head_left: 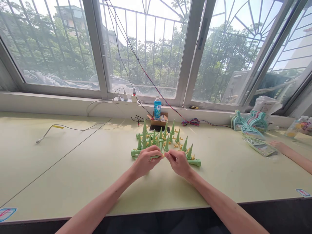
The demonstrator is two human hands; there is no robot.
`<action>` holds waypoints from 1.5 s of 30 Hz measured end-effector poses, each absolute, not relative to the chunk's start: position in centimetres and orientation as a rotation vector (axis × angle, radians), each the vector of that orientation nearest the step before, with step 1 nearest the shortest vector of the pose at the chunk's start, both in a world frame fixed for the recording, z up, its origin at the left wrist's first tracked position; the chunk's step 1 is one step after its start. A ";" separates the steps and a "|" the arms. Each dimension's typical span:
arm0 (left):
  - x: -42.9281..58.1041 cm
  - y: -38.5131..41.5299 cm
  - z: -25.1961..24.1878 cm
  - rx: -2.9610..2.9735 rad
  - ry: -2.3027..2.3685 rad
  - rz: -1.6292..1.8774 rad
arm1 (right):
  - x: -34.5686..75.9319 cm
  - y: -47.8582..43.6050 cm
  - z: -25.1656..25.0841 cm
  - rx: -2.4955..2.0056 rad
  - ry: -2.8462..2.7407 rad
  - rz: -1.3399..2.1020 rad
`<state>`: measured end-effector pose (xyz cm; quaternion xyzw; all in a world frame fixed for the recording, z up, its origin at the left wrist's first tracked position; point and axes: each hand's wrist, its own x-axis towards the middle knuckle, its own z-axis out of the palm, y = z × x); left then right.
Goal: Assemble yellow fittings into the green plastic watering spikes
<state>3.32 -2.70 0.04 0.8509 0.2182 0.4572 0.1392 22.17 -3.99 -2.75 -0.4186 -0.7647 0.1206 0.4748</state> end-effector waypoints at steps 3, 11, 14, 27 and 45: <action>3.3 -2.7 0.1 2.461 0.631 1.323 | 22.2 -4.0 -2.8 -1.028 -1.870 0.289; 3.3 -2.8 0.1 2.467 0.623 1.321 | 22.2 -3.9 -2.9 -1.034 -1.871 0.261; 3.3 -2.8 0.2 2.473 0.628 1.325 | 22.2 -3.9 -2.9 -1.037 -1.864 0.258; 3.2 -2.7 0.0 2.484 0.647 1.308 | 22.1 -4.1 -2.9 -1.039 -1.866 0.263; 3.2 -2.7 -0.1 2.475 0.628 1.311 | 22.1 -4.1 -2.9 -1.042 -1.857 0.284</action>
